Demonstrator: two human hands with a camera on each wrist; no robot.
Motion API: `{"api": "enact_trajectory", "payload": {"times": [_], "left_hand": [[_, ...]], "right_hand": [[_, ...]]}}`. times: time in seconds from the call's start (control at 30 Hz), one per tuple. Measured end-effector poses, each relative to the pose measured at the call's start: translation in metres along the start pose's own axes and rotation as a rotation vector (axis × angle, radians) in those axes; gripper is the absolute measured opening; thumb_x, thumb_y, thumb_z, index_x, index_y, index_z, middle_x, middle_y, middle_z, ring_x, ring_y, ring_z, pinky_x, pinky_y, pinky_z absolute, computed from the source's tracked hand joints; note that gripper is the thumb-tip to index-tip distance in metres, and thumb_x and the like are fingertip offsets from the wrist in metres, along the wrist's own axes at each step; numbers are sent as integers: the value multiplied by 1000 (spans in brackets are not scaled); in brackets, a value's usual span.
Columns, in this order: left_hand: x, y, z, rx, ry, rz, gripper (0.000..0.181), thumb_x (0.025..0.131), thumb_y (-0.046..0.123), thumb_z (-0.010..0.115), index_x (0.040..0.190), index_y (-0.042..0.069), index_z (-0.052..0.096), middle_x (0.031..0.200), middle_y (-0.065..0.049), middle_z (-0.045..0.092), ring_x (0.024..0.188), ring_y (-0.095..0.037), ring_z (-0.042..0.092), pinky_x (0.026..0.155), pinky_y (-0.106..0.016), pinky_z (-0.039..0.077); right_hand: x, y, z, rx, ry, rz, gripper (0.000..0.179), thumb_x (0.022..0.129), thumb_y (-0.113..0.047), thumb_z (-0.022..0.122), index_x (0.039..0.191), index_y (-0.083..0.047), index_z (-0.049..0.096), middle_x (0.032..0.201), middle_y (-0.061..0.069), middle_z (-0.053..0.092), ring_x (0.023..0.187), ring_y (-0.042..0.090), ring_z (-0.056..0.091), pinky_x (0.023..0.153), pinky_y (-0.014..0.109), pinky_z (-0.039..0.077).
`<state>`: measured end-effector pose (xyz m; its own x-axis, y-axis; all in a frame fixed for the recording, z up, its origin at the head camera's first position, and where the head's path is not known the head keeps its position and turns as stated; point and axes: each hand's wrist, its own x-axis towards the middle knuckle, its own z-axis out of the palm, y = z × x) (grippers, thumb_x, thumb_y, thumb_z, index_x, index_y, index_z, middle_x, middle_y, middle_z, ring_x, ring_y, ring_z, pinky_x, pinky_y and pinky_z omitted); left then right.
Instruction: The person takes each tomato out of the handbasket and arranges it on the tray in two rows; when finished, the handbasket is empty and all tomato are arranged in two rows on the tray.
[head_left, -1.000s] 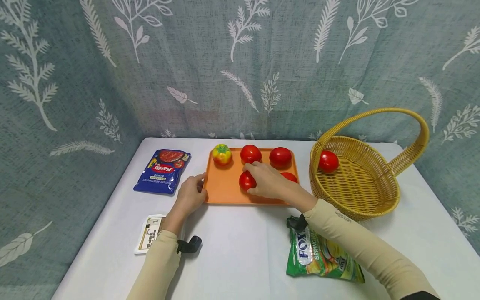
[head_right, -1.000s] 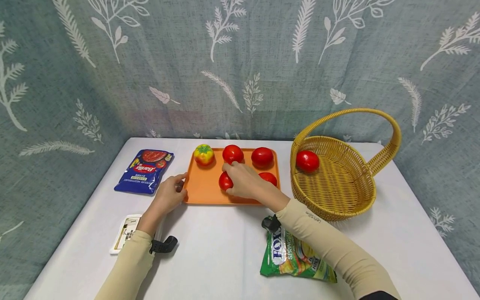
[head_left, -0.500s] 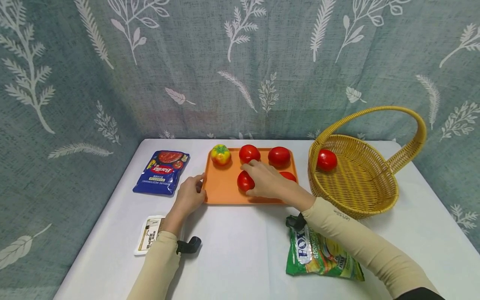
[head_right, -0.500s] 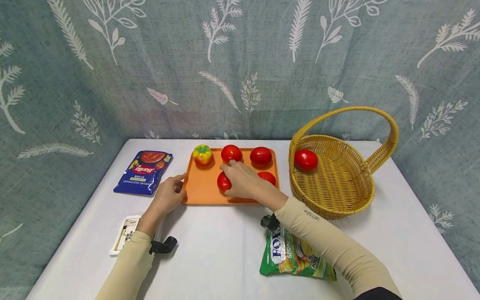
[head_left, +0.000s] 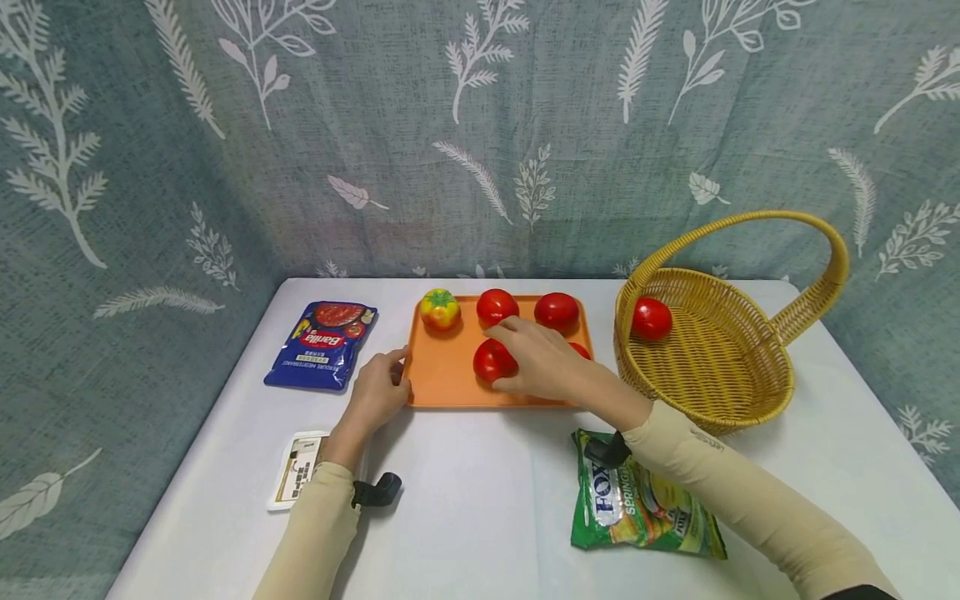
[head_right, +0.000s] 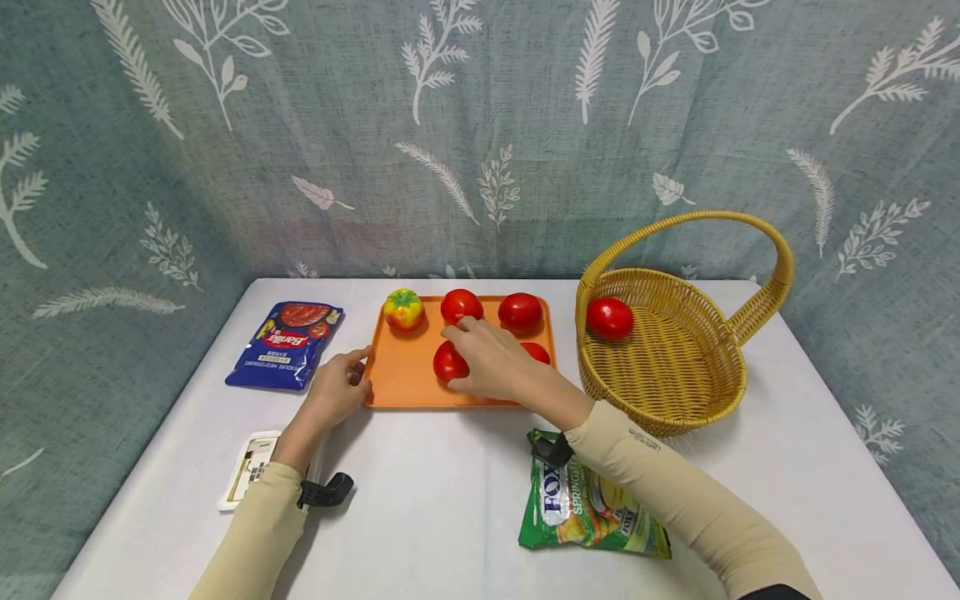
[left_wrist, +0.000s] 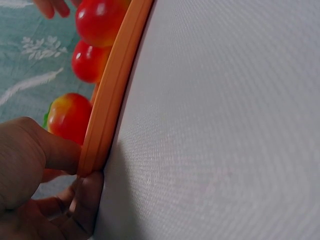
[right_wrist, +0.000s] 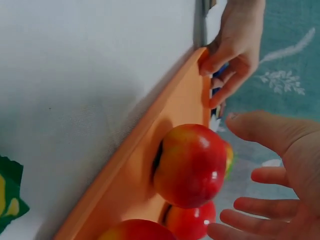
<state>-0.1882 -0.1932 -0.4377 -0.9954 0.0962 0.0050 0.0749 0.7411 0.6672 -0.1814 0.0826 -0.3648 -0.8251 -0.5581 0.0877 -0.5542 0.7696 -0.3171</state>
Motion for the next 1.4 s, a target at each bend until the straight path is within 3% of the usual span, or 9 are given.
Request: {"api": "enact_trajectory", "payload": {"times": [0.33, 0.63, 0.9, 1.4], "left_hand": [[0, -2, 1, 5, 10, 18, 59, 84, -2, 61, 142, -3, 52, 104, -20, 64, 86, -28, 63, 78, -42, 49], [0, -1, 1, 2, 10, 18, 60, 84, -2, 61, 143, -4, 51, 105, -21, 63, 88, -28, 63, 79, -43, 50], [-1, -2, 2, 7, 16, 25, 60, 83, -1, 62, 142, -4, 52, 104, -21, 65, 87, -28, 64, 79, -43, 50], [-1, -1, 0, 9, 3, 12, 61, 83, -1, 61, 143, -3, 51, 106, -20, 64, 87, -28, 62, 81, -43, 49]], "right_hand": [[-30, -4, -18, 20, 87, -50, 59, 83, -34, 80, 133, -9, 63, 130, 9, 60, 117, 27, 57, 97, 46, 48], [-62, -1, -30, 18, 139, -53, 56, 84, -35, 79, 131, -9, 65, 130, 10, 62, 116, 27, 59, 89, 47, 53], [-83, 5, -35, 21, 242, -103, 54, 82, -32, 81, 128, -8, 66, 126, 11, 65, 106, 26, 66, 81, 41, 57], [-116, 23, -57, 11, 292, -68, 47, 84, -25, 81, 125, -8, 67, 120, 8, 68, 102, 24, 66, 82, 43, 56]]}}
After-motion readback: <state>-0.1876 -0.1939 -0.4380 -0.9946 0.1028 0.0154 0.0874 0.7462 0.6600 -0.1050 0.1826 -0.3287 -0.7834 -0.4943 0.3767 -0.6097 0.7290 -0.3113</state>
